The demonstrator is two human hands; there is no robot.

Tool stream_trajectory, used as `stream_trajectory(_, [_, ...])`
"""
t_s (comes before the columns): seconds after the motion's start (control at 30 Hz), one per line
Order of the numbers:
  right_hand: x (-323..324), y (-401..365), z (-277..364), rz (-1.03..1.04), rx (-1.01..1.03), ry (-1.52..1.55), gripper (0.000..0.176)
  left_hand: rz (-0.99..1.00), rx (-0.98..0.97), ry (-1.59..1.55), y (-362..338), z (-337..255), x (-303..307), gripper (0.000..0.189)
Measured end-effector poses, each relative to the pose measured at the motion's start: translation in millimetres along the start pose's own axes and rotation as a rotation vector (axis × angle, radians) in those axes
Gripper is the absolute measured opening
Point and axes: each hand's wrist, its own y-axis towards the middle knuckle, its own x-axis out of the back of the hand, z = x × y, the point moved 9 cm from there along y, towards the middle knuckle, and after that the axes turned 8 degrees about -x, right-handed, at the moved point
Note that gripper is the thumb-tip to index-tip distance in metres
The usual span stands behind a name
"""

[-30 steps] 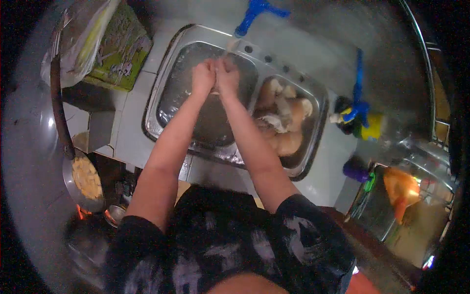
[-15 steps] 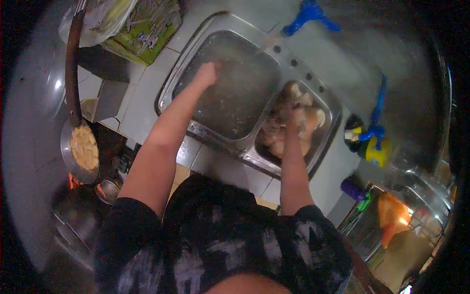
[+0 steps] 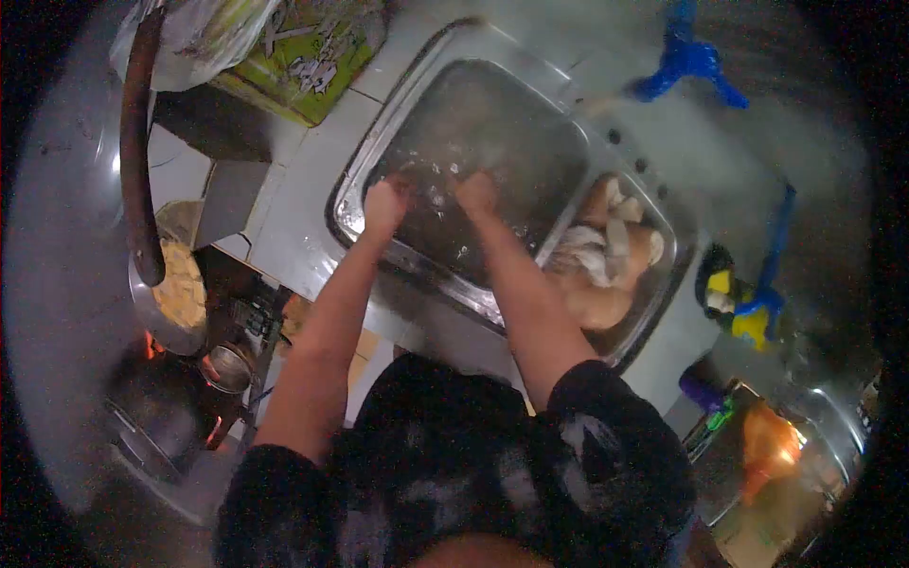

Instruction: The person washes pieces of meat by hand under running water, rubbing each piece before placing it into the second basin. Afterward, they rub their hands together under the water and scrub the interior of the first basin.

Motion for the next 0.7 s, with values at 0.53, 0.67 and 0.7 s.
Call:
stream_trajectory(0.53, [-31,18,-33,0.161,-0.053,0.365,0.051,-0.165,-0.148,-0.134,-1,17,-42,0.045])
stream_trajectory(0.67, [-32,3,-39,0.29,0.04,0.732,0.058,0.036,-0.055,-0.408,12,24,-83,0.047])
stream_trajectory(0.7, [-36,3,-44,0.287,0.04,0.732,0.058,0.033,-0.033,-0.434,13,22,-87,0.048])
